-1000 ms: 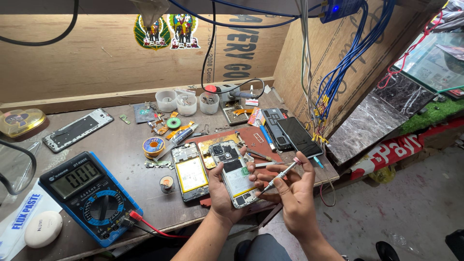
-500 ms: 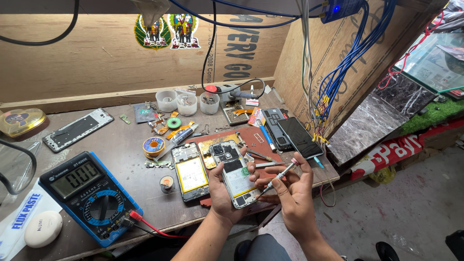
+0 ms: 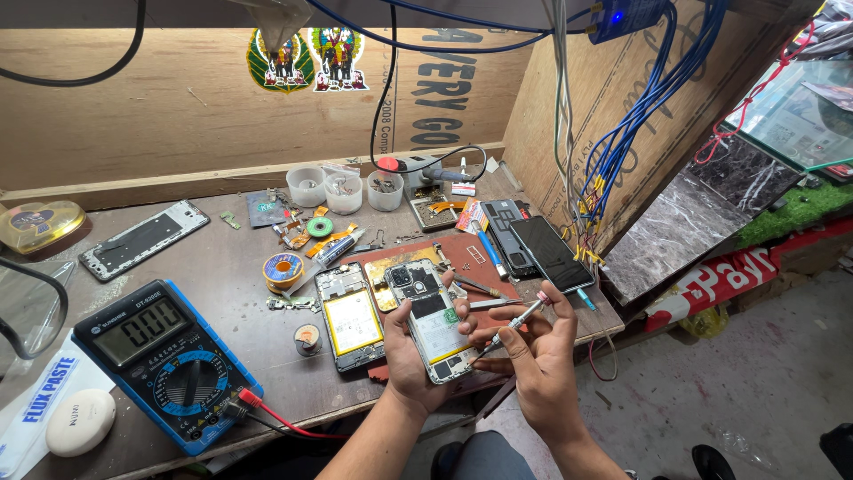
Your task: The person repairs a disassembled smartphone at a cluttered workbench. They hold the phone frame, use a screwdriver to work on internal components, briefly power the phone on and handle its screen, then continue screwdriver work on the internals while a multimeter sits nearby.
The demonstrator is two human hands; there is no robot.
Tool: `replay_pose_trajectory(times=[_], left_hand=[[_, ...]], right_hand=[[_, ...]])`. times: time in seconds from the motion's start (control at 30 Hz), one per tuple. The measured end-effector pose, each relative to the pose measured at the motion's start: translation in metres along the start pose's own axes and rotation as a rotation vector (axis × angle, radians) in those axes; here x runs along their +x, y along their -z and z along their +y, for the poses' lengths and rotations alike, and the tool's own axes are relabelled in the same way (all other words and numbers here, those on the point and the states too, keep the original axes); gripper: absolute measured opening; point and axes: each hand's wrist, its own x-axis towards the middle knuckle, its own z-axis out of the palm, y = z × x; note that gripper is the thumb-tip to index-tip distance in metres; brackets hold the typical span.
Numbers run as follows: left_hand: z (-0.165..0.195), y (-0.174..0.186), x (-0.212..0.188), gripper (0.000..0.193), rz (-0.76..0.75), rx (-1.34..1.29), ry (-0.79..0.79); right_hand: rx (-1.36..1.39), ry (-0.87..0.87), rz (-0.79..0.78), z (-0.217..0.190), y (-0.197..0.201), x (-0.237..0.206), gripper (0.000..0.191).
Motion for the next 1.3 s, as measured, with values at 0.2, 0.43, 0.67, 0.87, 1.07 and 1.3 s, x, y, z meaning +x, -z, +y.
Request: replay_pose_trajectory(times=[0.2,0.43,0.67,0.87,1.07,1.3], left_hand=[[0.001,0.000,-0.001,0.073,0.002,0.001,0.011],[-0.001,0.001,0.000,0.074,0.024,-0.015,-0.002],[0.001,-0.001,0.000,0.072,-0.010,-0.005,0.002],[0.001,-0.003,0.000,0.071,0.051,0.058,-0.029],[0.000,-0.002,0.002,0.071,0.056,0.027,-0.025],[0.000,0.001,0.000,0.068,-0.030,-0.048,0.005]], right_hand=[[0.008,-0.002,0.006,0.000,0.000,-0.001,0.068],[0.022,0.034,-0.010,0.003,0.000,0.000,0.070],[0.012,0.043,-0.003,0.003,0.000,0.000,0.069],[0.013,0.006,0.011,0.001,0.000,0.000,0.069],[-0.002,0.040,-0.004,0.005,0.000,0.000,0.069],[-0.174,0.257,-0.095,0.018,0.006,-0.008,0.069]])
